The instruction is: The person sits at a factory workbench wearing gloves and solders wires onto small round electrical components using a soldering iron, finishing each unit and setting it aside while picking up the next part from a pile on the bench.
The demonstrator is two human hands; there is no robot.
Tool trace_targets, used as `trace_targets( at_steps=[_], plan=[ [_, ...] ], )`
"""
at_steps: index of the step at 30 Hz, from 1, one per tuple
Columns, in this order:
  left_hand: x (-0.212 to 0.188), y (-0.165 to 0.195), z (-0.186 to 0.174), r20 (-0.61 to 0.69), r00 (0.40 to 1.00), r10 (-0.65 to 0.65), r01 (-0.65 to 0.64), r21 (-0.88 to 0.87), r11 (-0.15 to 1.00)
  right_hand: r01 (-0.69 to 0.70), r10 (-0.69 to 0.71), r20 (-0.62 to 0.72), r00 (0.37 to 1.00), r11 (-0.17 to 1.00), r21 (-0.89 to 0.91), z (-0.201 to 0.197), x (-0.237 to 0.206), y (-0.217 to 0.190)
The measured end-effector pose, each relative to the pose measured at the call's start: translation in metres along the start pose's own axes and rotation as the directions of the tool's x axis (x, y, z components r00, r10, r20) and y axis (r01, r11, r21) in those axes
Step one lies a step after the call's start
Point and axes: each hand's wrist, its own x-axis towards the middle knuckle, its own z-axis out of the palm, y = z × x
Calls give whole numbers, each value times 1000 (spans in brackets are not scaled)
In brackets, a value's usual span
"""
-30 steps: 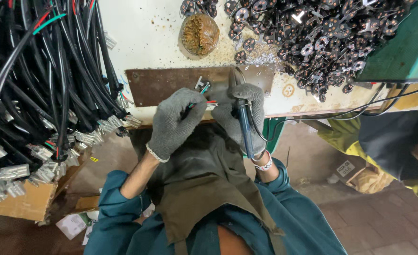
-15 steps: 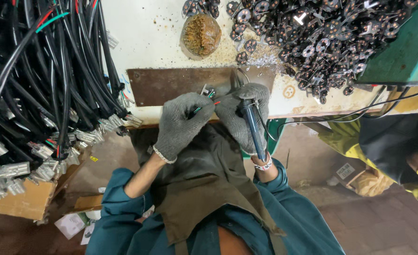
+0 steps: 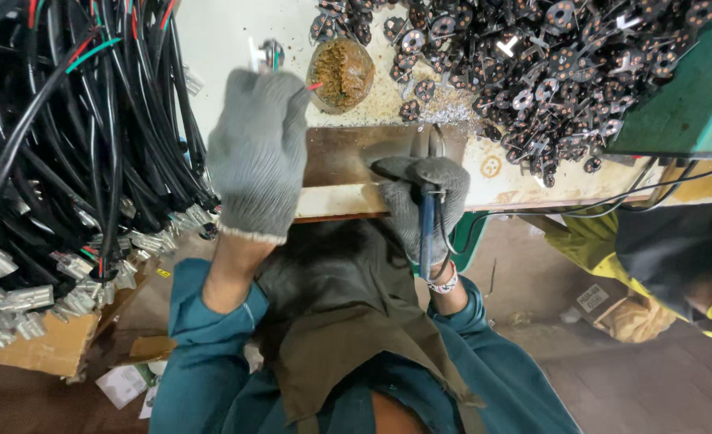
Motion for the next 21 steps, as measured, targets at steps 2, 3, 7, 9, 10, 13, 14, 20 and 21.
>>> trace_targets(
  at_steps=[2, 3, 7, 9, 10, 13, 14, 20, 21],
  plan=[
    [15, -4, 12, 16, 999, 30, -31, 92, 995, -6, 6, -18, 1000, 1000, -5, 4, 3, 0],
    [21, -4, 18, 30, 999, 42, -46, 136, 990, 20, -22, -29, 999, 998, -51, 4, 4, 0],
    [35, 10, 20, 11, 998, 66, -67, 228, 971, 110, -100, 61, 993, 975, -193, 0, 11, -1],
    [28, 20, 8, 12, 1000, 17, -19, 175, 984, 73, -75, 57, 996, 997, 36, -2, 15, -3],
    [22, 23, 1, 39, 999, -24, 21, 72, 997, 55, -64, 54, 996, 987, 152, -1, 18, -4],
    [-6, 22, -17, 206, 969, -136, 181, -214, 960, -132, 187, 203, 961, 958, -254, 3, 23, -6],
    [-15, 18, -17, 289, 946, -149, 237, -296, 925, -47, 66, 158, 985, 992, -119, 7, 24, -6],
    [-50, -2, 4, 528, 845, 83, 216, -480, 850, 290, -263, 224, 938, 952, -97, 2, 23, -6],
    [-53, -1, 5, 534, 838, 113, 195, -488, 851, 305, -266, 254, 930, 944, -127, 0, 22, -6]
  ],
)
